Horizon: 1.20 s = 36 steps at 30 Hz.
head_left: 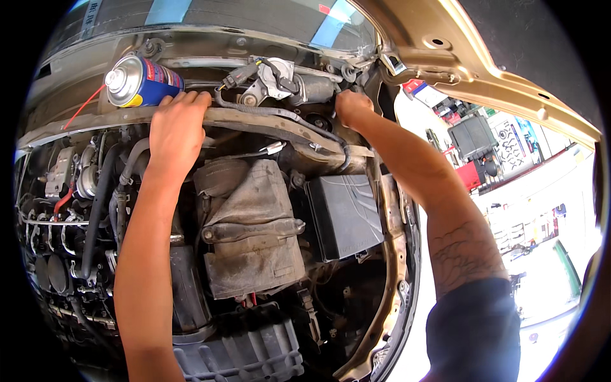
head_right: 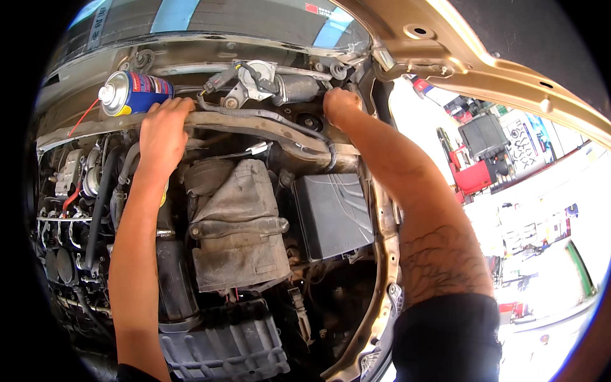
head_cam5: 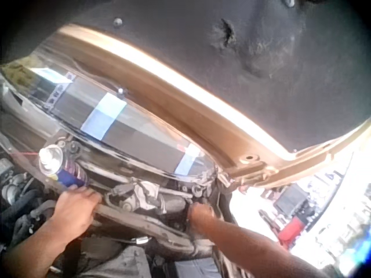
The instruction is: The person works under the open hood of a beige sedan in a garage. They repeatedly reach into the engine bay, manipulate hoses and components, and use a spray can on parts near the firewall. A second person is visible nearby but not directly involved in the wearer's actions.
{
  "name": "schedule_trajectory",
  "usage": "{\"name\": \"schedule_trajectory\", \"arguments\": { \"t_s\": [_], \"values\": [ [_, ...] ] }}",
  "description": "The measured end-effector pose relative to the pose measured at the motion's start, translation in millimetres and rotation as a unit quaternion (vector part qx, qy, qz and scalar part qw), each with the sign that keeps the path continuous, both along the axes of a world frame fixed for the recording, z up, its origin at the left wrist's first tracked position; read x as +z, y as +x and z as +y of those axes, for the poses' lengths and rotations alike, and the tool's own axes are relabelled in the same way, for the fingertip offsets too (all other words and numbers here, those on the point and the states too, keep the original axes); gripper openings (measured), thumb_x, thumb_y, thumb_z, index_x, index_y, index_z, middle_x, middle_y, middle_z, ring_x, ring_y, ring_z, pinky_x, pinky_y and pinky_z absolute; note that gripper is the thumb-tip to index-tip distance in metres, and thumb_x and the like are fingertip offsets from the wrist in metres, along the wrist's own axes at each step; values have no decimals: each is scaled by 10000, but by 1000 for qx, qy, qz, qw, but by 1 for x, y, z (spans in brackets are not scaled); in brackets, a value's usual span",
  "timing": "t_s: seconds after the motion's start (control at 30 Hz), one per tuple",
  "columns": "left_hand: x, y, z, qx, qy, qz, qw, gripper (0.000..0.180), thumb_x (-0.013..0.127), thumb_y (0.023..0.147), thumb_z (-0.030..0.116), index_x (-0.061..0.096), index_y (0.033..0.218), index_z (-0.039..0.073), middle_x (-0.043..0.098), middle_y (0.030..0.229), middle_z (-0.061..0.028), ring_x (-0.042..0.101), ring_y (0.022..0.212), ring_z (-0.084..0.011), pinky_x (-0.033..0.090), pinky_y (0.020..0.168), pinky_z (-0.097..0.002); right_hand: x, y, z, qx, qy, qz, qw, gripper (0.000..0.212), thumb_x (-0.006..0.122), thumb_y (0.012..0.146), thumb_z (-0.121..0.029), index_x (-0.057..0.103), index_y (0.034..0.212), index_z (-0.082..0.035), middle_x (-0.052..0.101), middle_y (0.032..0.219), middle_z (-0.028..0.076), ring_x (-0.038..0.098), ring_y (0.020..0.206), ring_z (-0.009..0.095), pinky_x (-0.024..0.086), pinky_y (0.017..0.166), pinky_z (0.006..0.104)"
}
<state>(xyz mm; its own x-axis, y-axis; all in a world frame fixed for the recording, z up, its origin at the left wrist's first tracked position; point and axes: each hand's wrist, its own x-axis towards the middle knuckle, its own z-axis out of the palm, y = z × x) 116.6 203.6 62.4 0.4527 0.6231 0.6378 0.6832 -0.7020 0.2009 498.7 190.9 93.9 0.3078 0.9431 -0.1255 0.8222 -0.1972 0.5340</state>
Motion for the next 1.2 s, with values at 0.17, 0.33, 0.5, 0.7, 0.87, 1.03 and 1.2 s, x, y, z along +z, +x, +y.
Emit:
{"name": "schedule_trajectory", "arguments": {
  "t_s": [0.17,0.33,0.5,0.7,0.87,1.03,1.2],
  "values": [
    [-9,-9,2,13,9,-18,1000,355,604,663,-96,616,990,42,673,962,-129,619,961,-362,475,837,-456,-17,33,5,110,33,-24,993,290,563,880,-117,626,1128,21,736,943,232,738,882,388,603,716,494],
    [-12,7,5,-16,16,9,1000,379,609,673,-83,604,1027,51,681,976,-134,628,953,-354,480,837,-452,-4,66,-24,119,14,-104,987,330,468,956,-146,530,1232,25,739,961,232,739,884,382,596,766,504],
    [-7,2,6,11,7,-5,1000,370,589,675,-97,605,1016,48,682,977,-128,629,970,-354,479,845,-448,-11,5,8,0,49,-48,998,317,543,944,-131,616,1201,41,743,1070,218,746,972,348,609,797,474],
    [-18,-11,6,20,36,-15,999,395,579,699,-92,614,1057,71,682,1018,-134,628,987,-371,493,860,-474,-12,34,23,202,69,-67,975,245,447,965,-157,617,1074,-20,735,911,219,727,854,398,595,736,485],
    [-21,12,2,31,-11,42,999,416,626,717,-70,622,1107,72,696,1065,-122,636,980,-379,518,866,-460,-24,69,-38,120,47,-96,987,384,486,964,-217,501,1276,5,737,886,223,731,816,399,581,751,532],
    [-17,1,7,29,-2,11,1000,374,586,718,-73,623,1070,49,692,1035,-124,626,990,-381,508,866,-468,-18,2,19,7,-7,-77,997,248,572,923,-159,753,1036,-33,729,1153,180,743,1015,288,617,751,462],
    [-16,-7,7,30,31,17,999,360,612,705,-65,620,1044,57,686,1013,-124,630,974,-363,503,853,-455,-8,34,24,168,58,-68,982,252,518,937,-151,630,1098,7,749,952,197,740,897,384,605,737,485]
  ]
}}
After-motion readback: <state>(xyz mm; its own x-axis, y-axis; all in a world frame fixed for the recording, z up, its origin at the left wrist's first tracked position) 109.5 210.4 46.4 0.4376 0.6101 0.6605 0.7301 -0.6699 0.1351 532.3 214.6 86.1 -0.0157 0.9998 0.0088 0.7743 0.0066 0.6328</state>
